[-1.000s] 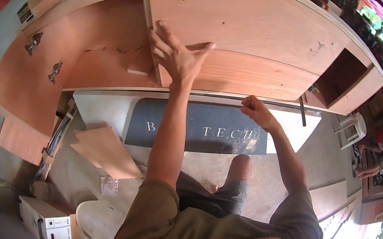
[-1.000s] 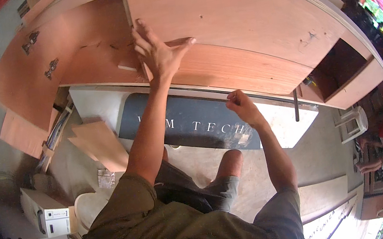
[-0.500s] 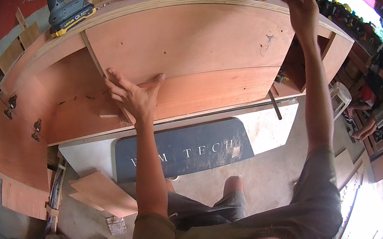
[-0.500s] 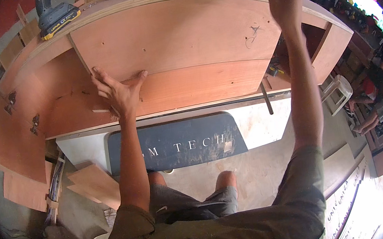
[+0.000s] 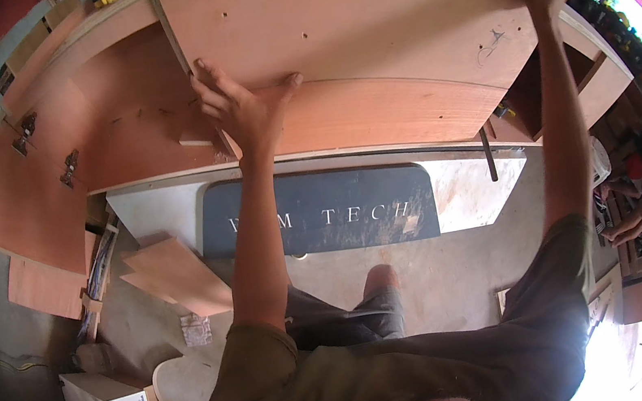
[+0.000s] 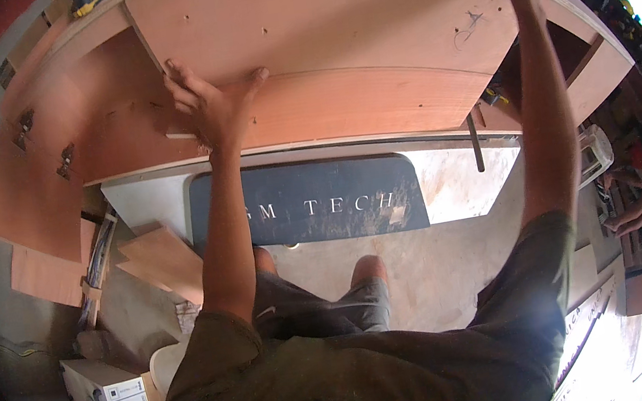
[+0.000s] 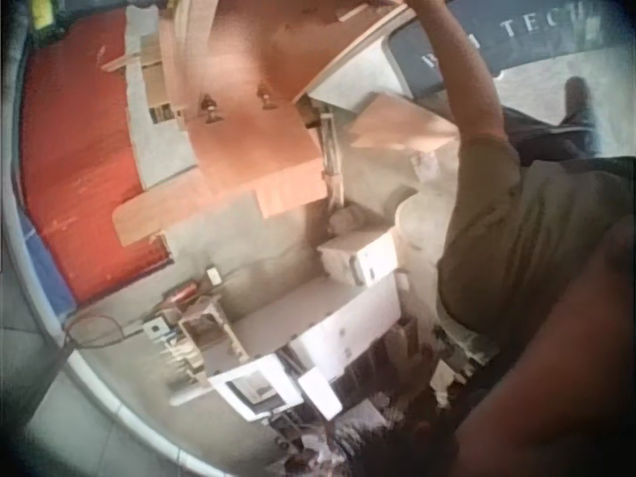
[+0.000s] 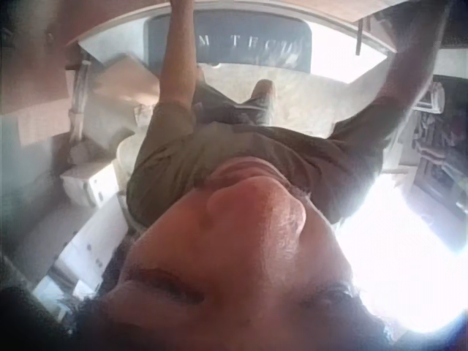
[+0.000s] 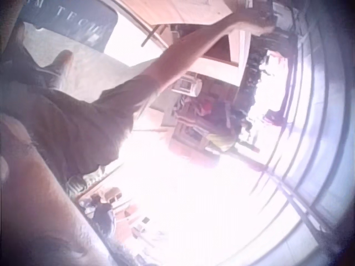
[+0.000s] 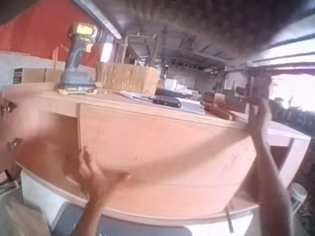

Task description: The person repeatedly places a wooden panel into a cabinet opening, aligns it, and removes it to check fit. They handle the panel by hand and adjust its position several times without securing it.

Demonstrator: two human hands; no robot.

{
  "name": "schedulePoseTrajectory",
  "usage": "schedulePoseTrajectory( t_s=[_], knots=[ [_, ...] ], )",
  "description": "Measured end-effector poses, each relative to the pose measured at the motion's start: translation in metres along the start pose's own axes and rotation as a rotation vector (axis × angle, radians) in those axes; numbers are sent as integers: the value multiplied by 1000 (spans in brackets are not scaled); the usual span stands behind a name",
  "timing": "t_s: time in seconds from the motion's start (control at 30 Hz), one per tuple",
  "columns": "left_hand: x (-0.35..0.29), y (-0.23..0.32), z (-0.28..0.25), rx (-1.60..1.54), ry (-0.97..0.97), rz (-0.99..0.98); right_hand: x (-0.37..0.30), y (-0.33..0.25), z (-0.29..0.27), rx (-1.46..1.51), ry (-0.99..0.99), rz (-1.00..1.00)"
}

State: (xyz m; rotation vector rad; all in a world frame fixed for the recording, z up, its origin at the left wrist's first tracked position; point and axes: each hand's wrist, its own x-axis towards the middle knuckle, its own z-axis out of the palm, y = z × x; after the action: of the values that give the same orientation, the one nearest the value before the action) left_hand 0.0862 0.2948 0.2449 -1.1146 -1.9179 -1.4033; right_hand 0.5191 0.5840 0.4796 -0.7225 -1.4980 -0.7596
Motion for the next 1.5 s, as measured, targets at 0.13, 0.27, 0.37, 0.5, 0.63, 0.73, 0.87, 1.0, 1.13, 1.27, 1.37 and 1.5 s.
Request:
schedulePoseTrajectory(
  t_s=[0.13, 0.27, 0.37, 0.5, 0.63, 0.73, 0.87, 1.0, 1.13, 1.27, 1.37, 1.5],
  knots=[
    [-1, -6, -8, 46, -35, -97, -64, -168, -17, 276, 385, -135],
    [-1, 15, -2, 11, -104, -159, -135, -257, 21, 662, 166, -385],
    [2, 20, -12, 95, -119, -171, -129, -305, 32, 594, 4, -316],
    [0, -8, 1, 137, -19, -98, -130, -320, 39, 358, -121, -299],
    [5, 11, -17, 204, -152, -238, -133, -328, 41, 350, -160, -244],
    [2, -7, -8, 29, -123, -170, -117, -343, 29, 222, 24, -348],
    [-11, -24, -12, -215, -38, -36, -120, -324, 43, 244, 46, -350],
    [-65, -59, -27, -370, 5, -172, -119, -328, 41, 185, 85, -413],
    [-127, -106, -40, -434, -113, -286, -116, -335, 44, 170, 98, -481],
    [-161, -128, -48, -514, -166, -349, -115, -336, 46, 58, 95, -538],
    [-172, -134, -48, -605, -197, -391, -117, -335, 46, 25, 83, -549],
    [-172, -137, -49, -670, -257, -402, -115, -340, 47, 54, 78, -614]
  ],
)
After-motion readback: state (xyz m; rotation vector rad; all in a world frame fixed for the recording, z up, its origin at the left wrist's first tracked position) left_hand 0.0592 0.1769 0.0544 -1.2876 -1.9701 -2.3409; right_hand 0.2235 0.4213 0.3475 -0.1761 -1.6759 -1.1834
